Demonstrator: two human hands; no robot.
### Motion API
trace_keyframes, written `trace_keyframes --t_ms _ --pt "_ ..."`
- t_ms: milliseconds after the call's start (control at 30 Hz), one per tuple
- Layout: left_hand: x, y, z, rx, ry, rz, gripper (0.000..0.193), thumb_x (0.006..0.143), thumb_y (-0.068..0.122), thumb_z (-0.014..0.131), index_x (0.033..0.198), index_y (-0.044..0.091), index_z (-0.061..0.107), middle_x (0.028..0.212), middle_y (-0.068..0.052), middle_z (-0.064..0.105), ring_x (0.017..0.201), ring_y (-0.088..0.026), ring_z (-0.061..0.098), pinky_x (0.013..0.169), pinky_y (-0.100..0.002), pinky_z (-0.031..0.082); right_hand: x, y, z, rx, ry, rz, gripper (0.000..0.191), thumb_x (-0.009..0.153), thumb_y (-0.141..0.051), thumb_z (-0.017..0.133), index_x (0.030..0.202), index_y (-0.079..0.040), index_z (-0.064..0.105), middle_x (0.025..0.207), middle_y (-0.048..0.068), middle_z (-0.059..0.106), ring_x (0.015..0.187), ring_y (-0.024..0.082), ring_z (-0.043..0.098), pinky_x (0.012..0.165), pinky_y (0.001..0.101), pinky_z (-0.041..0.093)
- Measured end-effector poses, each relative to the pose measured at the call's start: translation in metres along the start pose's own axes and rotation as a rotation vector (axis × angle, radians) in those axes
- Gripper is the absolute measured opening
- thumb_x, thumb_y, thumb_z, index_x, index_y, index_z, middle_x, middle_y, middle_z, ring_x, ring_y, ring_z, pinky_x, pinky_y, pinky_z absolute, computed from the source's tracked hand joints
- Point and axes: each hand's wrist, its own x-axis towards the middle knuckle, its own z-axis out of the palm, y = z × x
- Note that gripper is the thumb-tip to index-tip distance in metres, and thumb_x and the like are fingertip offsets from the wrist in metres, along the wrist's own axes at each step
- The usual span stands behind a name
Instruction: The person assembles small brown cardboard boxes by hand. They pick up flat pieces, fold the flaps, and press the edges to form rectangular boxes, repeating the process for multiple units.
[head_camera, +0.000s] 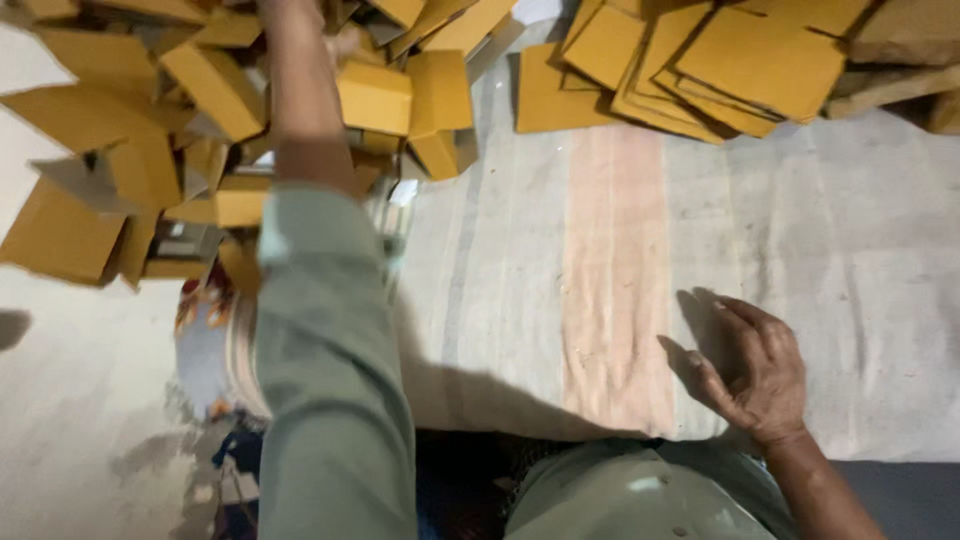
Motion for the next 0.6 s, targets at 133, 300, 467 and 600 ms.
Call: trace_keyframes --t_ms 133,300,467,600 --pt "-0.120 -0.044 0.112 -0.336 -0.337 0.034 0.051 0.093 0.036 0.070 0.137 0.013 0.056 0.116 -0.011 0.074 0.096 -0.018 0.074 0.070 -0.031 0.055 0.000 0.006 -0.003 -0.023 0.006 -0.090 0.061 0.084 -0.038 0.070 0.134 -0.005 0.059 0.133 0.017 0.060 0.120 0.035 0.059 0.104 0.0492 0.048" --pt "-0.356 -0.078 0.221 -0.393 -0.345 0.365 0.024 0.086 0.001 0.074 0.109 0.004 0.067 0.105 -0.012 0.064 0.076 -0.018 0.067 0.066 -0.031 0.056 0.000 0.013 -0.007 0.022 0.044 -0.114 0.060 0.083 -0.035 0.070 0.133 -0.003 0.058 0.133 0.018 0.060 0.120 0.037 0.058 0.103 0.0494 0.048" --pt "-0.423 -0.033 0.200 -0.221 -0.295 0.602 0.009 0.090 0.010 0.073 0.096 0.008 0.067 0.094 -0.011 0.066 0.088 -0.030 0.067 0.076 -0.041 0.055 -0.001 0.014 -0.015 0.072 0.051 -0.093 0.059 0.085 -0.033 0.071 0.135 -0.004 0.057 0.134 0.019 0.060 0.122 0.037 0.059 0.103 0.0491 0.051" --pt "-0.418 -0.015 0.189 -0.141 -0.306 0.567 0.009 0.091 0.011 0.072 0.093 0.006 0.065 0.093 -0.013 0.066 0.087 -0.034 0.066 0.076 -0.045 0.054 0.012 0.023 -0.016 0.255 -0.008 0.159 0.045 0.090 -0.027 0.066 0.129 -0.004 0.061 0.135 0.019 0.060 0.116 0.032 0.065 0.092 0.0391 0.059"
